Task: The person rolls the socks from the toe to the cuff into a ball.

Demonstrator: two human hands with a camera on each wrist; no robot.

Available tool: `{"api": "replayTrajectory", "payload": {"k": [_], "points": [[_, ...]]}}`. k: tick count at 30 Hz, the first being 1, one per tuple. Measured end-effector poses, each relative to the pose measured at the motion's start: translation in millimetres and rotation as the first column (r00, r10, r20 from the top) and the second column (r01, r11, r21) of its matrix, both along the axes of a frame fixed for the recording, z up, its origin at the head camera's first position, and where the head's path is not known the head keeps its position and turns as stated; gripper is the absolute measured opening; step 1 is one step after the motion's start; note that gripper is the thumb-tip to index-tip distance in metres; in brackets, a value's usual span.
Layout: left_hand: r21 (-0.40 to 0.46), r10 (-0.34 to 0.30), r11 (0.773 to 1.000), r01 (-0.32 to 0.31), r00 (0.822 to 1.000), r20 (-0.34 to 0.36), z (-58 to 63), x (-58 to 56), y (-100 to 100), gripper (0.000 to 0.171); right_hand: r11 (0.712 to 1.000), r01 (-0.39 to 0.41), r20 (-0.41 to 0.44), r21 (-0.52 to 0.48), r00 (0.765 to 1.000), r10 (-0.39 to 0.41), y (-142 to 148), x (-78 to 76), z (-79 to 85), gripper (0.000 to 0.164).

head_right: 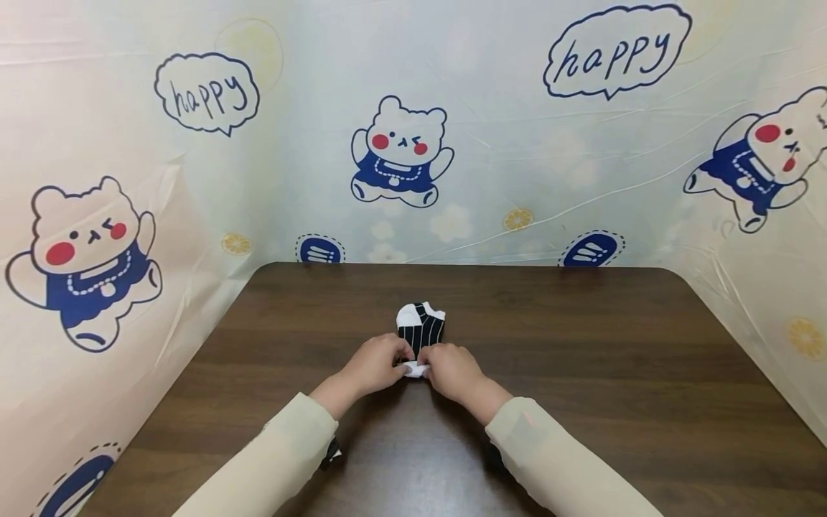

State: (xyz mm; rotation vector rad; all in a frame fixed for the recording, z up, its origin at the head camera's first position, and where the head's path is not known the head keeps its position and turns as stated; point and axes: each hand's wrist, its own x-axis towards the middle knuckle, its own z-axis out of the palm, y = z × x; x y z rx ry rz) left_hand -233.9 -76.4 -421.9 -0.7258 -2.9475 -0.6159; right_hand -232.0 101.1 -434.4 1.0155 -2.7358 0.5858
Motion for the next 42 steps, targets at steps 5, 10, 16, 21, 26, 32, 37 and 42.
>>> {"api": "replayTrajectory", "payload": {"k": [5,10,16,21,26,32,37,42], "points": [[-0.065,-0.061,0.996,0.056,0.995,-0.077,0.4,4.0,-0.9,0.021,1.0,0.031,0.048,-0.004,0.998,-0.031,-0.4,-2.0,1.6,0.012],[-0.096,-0.073,0.993,0.065,0.994,-0.08,-2.9,4.3,-1.5,0.023,0.999,0.041,0.087,-0.006,0.995,-0.04,-0.3,-1.8,4.4,0.011],[-0.068,-0.068,0.996,0.062,0.994,-0.08,-6.0,3.4,-1.2,0.021,0.999,0.028,0.149,-0.025,0.989,-0.024,3.0,-3.8,5.1,0.01],[-0.037,-0.037,0.999,0.035,0.998,-0.054,-7.2,3.5,-1.0,0.016,0.999,0.013,0.2,-0.047,0.98,-0.003,5.8,-4.9,6.0,0.009],[-0.023,-0.014,1.0,0.014,1.0,-0.011,-7.6,3.4,-0.1,0.011,0.996,0.046,0.274,-0.08,0.961,-0.022,7.3,-6.5,5.6,0.009],[-0.02,-0.023,1.0,0.024,1.0,0.018,-6.2,2.6,1.9,0.007,0.99,0.106,0.271,-0.096,0.959,-0.077,7.7,-3.6,2.8,0.011],[-0.026,-0.025,0.999,0.026,0.998,0.053,-1.0,1.9,4.2,0.006,0.993,0.112,0.124,-0.038,0.987,-0.106,7.3,0.9,1.6,0.014],[-0.034,-0.014,0.999,0.018,0.995,0.099,3.3,1.5,6.4,0.006,0.996,0.093,-0.033,0.015,0.995,-0.093,9.1,6.1,3.1,0.02]]}}
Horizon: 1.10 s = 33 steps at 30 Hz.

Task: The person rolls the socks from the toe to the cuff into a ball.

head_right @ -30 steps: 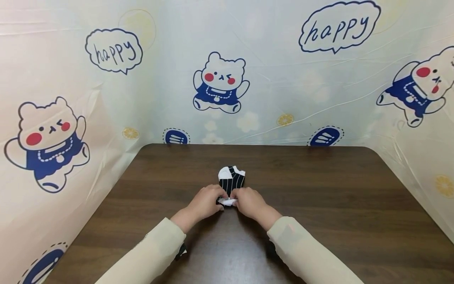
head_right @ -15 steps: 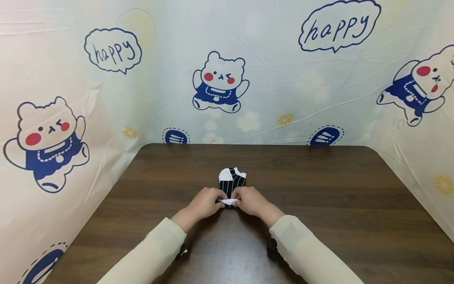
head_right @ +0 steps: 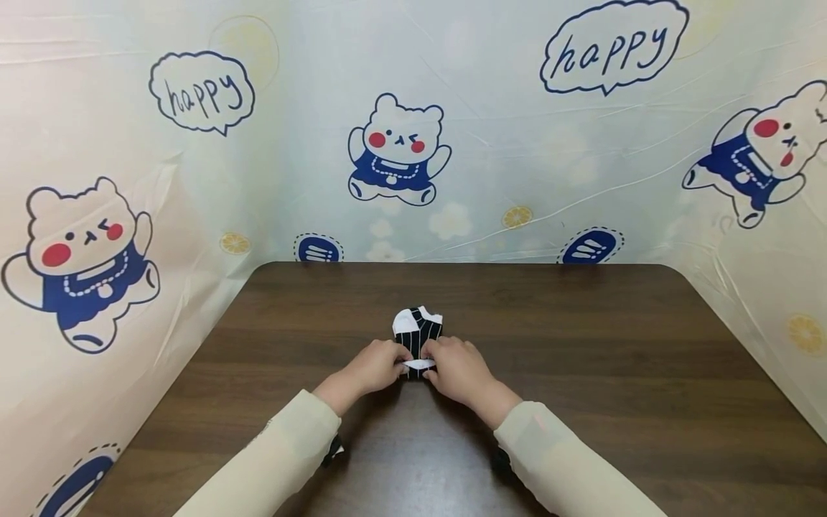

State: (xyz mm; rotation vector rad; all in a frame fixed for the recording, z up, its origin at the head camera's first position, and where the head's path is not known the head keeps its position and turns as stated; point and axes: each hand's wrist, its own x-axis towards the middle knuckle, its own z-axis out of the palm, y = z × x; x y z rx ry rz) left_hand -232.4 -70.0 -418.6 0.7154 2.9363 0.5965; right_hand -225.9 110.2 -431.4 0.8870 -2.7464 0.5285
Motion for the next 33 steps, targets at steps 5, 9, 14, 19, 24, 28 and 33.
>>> {"api": "replayTrajectory", "payload": {"k": [5,9,14,19,24,28,33], "points": [[0.002,0.008,1.0,-0.009,0.999,0.049,0.7,-2.0,0.5,0.007,0.999,-0.036,-0.106,0.024,0.994,0.038,1.2,3.5,-0.4,0.028],[0.005,0.019,1.0,-0.02,0.994,0.103,1.3,-3.8,0.5,0.007,0.998,-0.05,-0.124,0.028,0.991,0.053,1.3,4.1,-2.0,0.029],[0.008,0.027,1.0,-0.028,0.988,0.154,2.6,-5.1,0.5,0.007,0.998,-0.049,-0.099,0.029,0.994,0.051,1.1,4.4,-3.3,0.029],[0.007,0.032,0.999,-0.034,0.984,0.173,1.9,-5.8,0.2,0.009,0.998,-0.05,-0.085,0.029,0.995,0.053,0.5,4.2,-3.2,0.025],[-0.002,0.037,0.999,-0.037,0.984,0.174,1.6,-5.2,0.8,0.008,0.997,-0.071,-0.055,0.027,0.996,0.072,0.1,2.1,-3.5,0.019],[0.026,0.029,0.999,-0.034,0.987,0.156,-0.3,-4.3,-1.0,0.006,0.997,-0.079,0.003,0.021,0.997,0.079,-0.7,-0.4,-3.3,0.014],[0.094,-0.006,0.996,-0.002,0.996,0.084,-3.9,-1.9,-5.6,0.008,0.997,-0.082,0.074,0.011,0.994,0.08,-1.4,-3.4,-0.3,0.012]]}}
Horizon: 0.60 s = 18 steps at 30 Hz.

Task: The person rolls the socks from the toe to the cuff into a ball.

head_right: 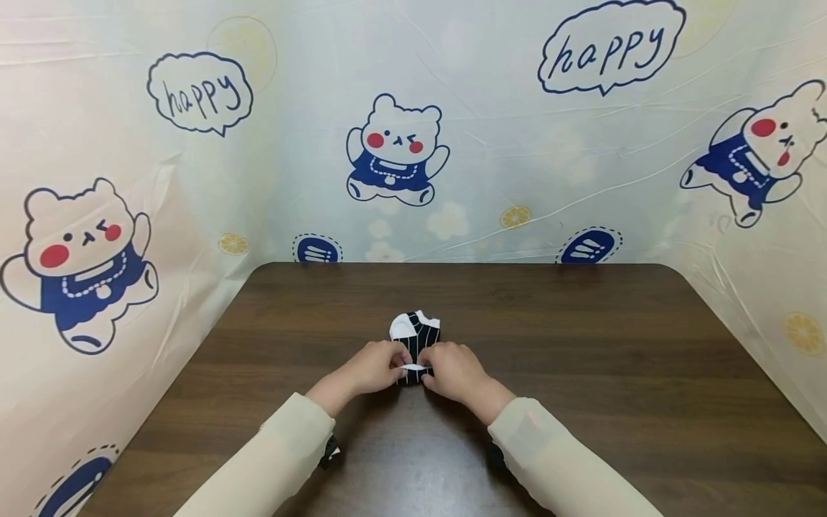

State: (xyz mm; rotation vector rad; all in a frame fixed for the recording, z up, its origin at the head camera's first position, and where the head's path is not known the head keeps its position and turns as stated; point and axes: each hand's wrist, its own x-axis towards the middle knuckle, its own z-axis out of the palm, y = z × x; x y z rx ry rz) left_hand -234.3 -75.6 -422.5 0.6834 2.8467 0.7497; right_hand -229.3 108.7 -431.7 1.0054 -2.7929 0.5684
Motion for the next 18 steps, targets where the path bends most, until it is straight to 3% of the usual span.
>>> {"api": "replayTrajectory", "payload": {"k": [4,9,12,18], "points": [[0.008,-0.025,1.0,0.025,0.996,-0.087,0.7,3.9,-2.0,0.014,1.0,-0.005,0.056,-0.029,0.998,0.006,-0.4,-2.5,2.0,0.01],[-0.027,-0.042,0.999,0.037,0.977,-0.209,1.1,7.7,-2.7,0.024,0.998,-0.007,0.119,-0.055,0.993,0.013,0.9,-6.5,2.2,0.011],[-0.067,-0.056,0.997,0.041,0.967,-0.249,0.0,8.7,-1.8,0.026,0.998,-0.007,0.149,-0.064,0.989,0.017,2.3,-9.3,1.5,0.011],[-0.162,-0.086,0.986,0.044,0.961,-0.264,-3.4,9.7,0.3,0.03,0.995,-0.007,0.213,-0.098,0.977,0.028,4.3,-12.7,2.5,0.008]]}}
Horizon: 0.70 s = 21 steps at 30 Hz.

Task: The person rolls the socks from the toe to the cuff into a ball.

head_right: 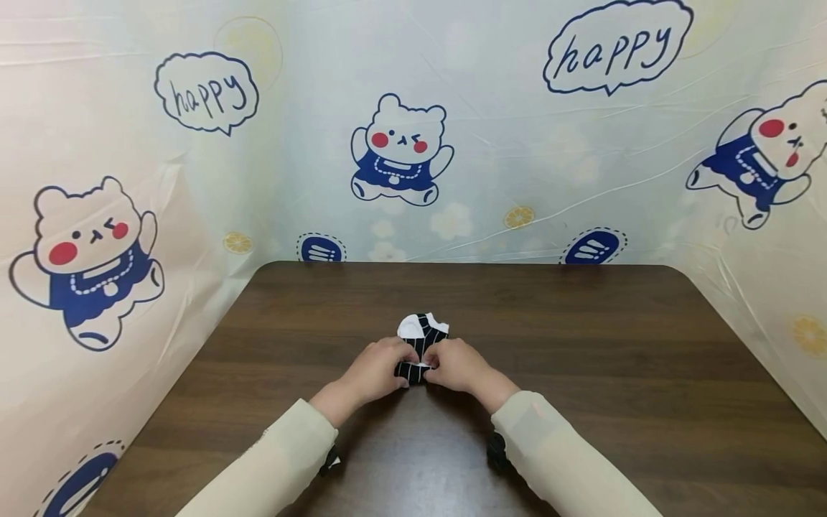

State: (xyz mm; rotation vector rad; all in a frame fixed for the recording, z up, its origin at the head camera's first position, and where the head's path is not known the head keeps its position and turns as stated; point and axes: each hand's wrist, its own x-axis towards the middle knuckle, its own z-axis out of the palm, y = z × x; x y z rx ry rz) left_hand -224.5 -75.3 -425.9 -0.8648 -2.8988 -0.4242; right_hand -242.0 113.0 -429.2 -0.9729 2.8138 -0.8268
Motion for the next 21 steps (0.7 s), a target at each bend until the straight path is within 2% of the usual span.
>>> {"api": "replayTrajectory", "payload": {"k": [7,11,16,21], "points": [[0.001,-0.026,1.0,0.026,0.999,-0.037,-1.2,0.4,0.8,0.028,1.0,-0.003,0.057,-0.021,0.998,0.004,1.6,-1.1,1.2,0.008],[0.009,-0.028,1.0,0.029,0.999,-0.025,-2.3,-1.2,0.0,0.024,0.999,0.024,0.048,-0.022,0.999,-0.023,1.5,0.3,-1.0,0.008],[-0.004,-0.001,1.0,0.001,1.0,0.021,-3.3,-3.9,0.0,0.019,0.997,0.075,-0.003,0.002,0.997,-0.075,-1.2,6.1,-2.8,0.009],[-0.029,0.022,0.999,-0.021,0.998,0.055,-2.4,-5.6,0.9,0.021,0.993,0.113,-0.117,0.045,0.987,-0.107,-2.7,12.5,-1.6,0.018]]}}
